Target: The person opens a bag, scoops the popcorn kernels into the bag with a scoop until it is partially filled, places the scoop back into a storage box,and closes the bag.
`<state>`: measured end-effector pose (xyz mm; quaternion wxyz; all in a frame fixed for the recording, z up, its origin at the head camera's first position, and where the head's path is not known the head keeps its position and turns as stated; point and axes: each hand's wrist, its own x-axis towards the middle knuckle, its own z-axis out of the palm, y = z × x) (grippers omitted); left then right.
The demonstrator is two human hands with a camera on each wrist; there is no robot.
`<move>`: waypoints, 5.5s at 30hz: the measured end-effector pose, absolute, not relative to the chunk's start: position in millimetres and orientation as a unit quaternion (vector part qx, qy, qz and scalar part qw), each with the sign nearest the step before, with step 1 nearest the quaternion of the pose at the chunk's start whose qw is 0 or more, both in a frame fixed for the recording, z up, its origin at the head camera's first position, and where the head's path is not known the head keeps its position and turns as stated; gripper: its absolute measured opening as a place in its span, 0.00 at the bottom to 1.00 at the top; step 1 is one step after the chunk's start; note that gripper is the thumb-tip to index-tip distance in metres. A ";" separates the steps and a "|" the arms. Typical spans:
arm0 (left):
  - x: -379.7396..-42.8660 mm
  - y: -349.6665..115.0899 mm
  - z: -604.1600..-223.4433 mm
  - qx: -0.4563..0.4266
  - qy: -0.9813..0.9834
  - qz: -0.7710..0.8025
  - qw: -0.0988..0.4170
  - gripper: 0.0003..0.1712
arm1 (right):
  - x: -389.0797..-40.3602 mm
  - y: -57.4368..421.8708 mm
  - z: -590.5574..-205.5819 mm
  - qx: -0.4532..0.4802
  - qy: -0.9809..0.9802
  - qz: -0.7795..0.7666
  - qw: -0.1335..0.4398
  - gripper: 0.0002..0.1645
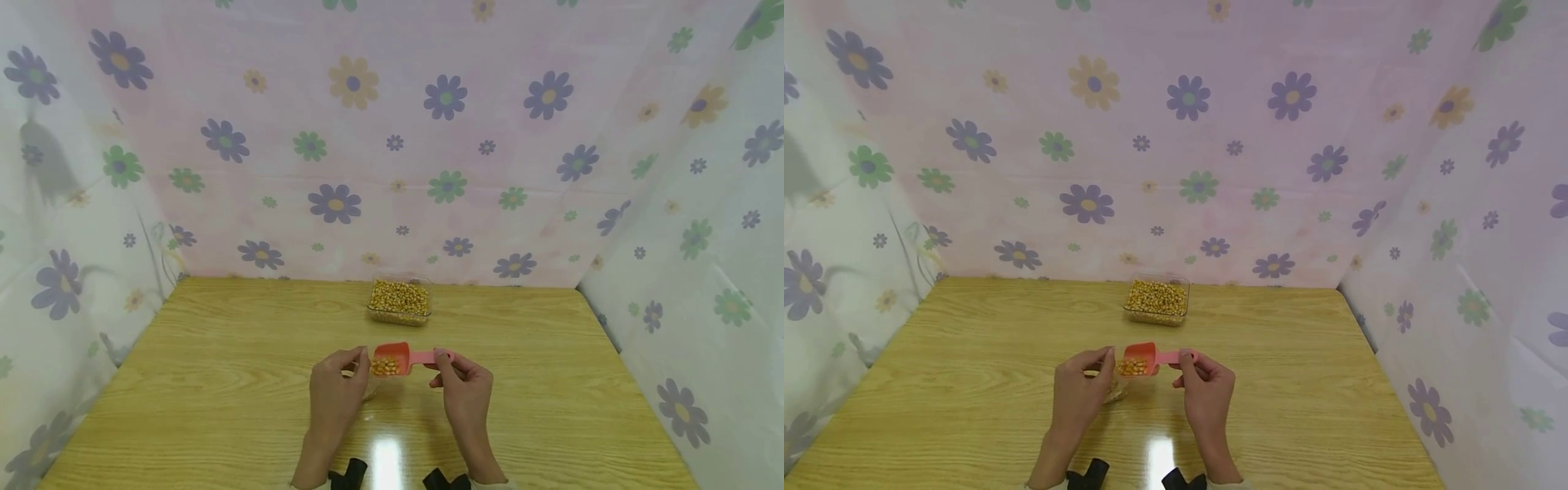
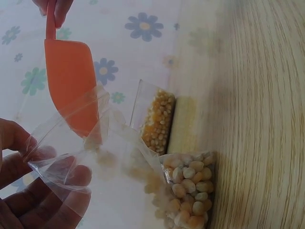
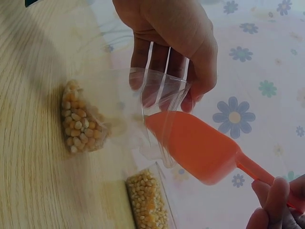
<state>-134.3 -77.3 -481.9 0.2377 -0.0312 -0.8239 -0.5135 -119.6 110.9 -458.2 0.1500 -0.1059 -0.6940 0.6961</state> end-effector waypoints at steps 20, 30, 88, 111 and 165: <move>-133.9 -77.9 -482.8 -0.035 -0.819 -0.518 0.244 0.07 | -119.3 111.1 -454.5 -0.098 -0.703 0.687 0.159 0.14; -134.7 -77.8 -483.7 -0.039 -0.816 -0.519 0.250 0.07 | -118.1 109.3 -453.7 -0.074 -0.715 0.672 0.178 0.12; -145.5 -89.8 -487.7 -0.053 -0.813 -0.532 0.230 0.07 | -131.3 113.3 -442.3 0.053 -0.709 0.672 0.209 0.10; -143.2 -89.4 -491.0 -0.069 -0.799 -0.532 0.270 0.07 | -204.4 131.0 -433.3 0.029 -0.708 0.649 0.277 0.12; -133.6 -90.2 -491.8 -0.047 -0.794 -0.545 0.264 0.07 | -276.4 165.8 -512.2 -0.180 -0.563 0.805 -0.050 0.18</move>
